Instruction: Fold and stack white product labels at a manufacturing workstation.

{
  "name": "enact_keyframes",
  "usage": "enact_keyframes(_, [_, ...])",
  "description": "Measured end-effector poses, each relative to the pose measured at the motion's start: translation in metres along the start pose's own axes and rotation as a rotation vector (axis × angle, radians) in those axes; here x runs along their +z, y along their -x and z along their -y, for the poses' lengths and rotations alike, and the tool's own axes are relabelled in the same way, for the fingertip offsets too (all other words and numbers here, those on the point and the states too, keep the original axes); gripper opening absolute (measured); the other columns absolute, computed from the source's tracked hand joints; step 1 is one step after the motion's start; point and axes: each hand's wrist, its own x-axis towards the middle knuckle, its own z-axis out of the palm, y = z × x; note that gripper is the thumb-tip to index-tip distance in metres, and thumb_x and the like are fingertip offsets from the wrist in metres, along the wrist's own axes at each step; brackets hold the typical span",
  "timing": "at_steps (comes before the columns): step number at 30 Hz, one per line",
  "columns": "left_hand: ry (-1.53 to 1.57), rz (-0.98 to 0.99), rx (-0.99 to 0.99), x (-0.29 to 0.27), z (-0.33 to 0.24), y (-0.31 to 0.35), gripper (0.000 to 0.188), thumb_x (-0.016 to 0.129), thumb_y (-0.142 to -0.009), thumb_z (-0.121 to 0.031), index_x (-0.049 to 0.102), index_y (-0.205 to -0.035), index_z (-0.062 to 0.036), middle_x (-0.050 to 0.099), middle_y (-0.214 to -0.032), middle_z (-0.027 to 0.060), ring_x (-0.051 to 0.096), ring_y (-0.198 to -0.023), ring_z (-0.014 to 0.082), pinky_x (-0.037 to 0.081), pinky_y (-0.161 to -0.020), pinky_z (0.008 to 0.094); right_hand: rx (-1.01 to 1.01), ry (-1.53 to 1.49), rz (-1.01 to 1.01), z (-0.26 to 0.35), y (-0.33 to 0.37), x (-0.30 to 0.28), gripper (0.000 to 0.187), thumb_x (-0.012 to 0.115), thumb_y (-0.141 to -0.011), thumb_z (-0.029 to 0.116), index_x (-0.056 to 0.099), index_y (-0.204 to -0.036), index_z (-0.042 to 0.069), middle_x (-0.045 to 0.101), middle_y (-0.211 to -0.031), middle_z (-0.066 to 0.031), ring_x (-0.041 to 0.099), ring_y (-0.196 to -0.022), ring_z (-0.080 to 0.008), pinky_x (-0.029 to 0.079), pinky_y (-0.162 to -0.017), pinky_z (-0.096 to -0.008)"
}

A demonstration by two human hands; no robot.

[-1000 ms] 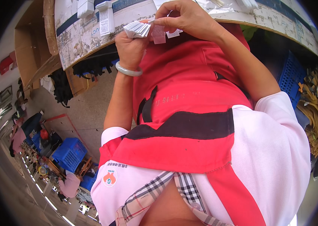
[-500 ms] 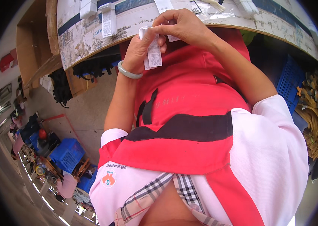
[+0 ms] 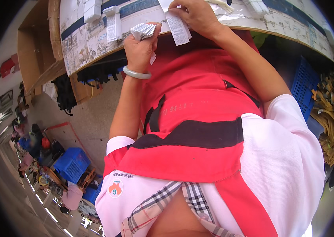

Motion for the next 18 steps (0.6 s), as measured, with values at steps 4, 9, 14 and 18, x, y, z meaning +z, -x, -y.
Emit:
enact_keyframes(4, [-0.154,-0.108,0.406,0.003,-0.001,-0.008,0.011,0.069,-0.086,-0.001,0.070,-0.097,0.0003,0.066,-0.078,0.0002,0.057,-0.065,0.0041,0.045,-0.055,0.0183,0.035,-0.044,0.086,0.024,0.006,-0.013,0.006,0.070,-0.083,0.008,0.067,-0.087,0.004,0.059,-0.088,-0.0107,0.060,-0.077,-0.0243,0.048,-0.066,-0.0319])
enact_keyframes(9, [-0.167,0.017,0.303,-0.007,-0.003,-0.002,0.020,0.061,-0.079,0.006,0.070,-0.096,-0.0019,0.068,-0.081,0.0023,0.062,-0.075,0.0071,0.050,-0.068,0.0230,0.166,-0.384,0.207,0.035,0.010,-0.022,0.012,0.070,-0.084,0.010,0.069,-0.095,0.006,0.061,-0.092,-0.0108,0.060,-0.081,-0.0245,0.048,-0.070,-0.0305])
enact_keyframes(14, [-0.199,0.016,0.345,-0.007,-0.004,0.002,0.021,0.060,-0.080,0.006,0.070,-0.097,-0.0020,0.068,-0.081,0.0018,0.061,-0.073,0.0070,0.049,-0.065,0.0224,0.257,-0.377,0.289,0.029,0.019,-0.021,0.021,0.065,-0.092,0.018,0.068,-0.107,0.002,0.065,-0.092,0.0005,0.058,-0.080,-0.0073,0.048,-0.075,-0.0213])
enact_keyframes(18, [-0.127,0.068,0.315,-0.011,0.002,0.004,0.019,0.067,-0.085,0.003,0.070,-0.103,0.0007,0.068,-0.084,0.0016,0.058,-0.065,0.0050,0.045,-0.057,0.0173,0.353,-0.464,0.367,0.030,0.019,-0.021,0.020,0.064,-0.094,0.017,0.068,-0.105,0.002,0.065,-0.089,0.0004,0.059,-0.084,-0.0055,0.050,-0.077,-0.0203])
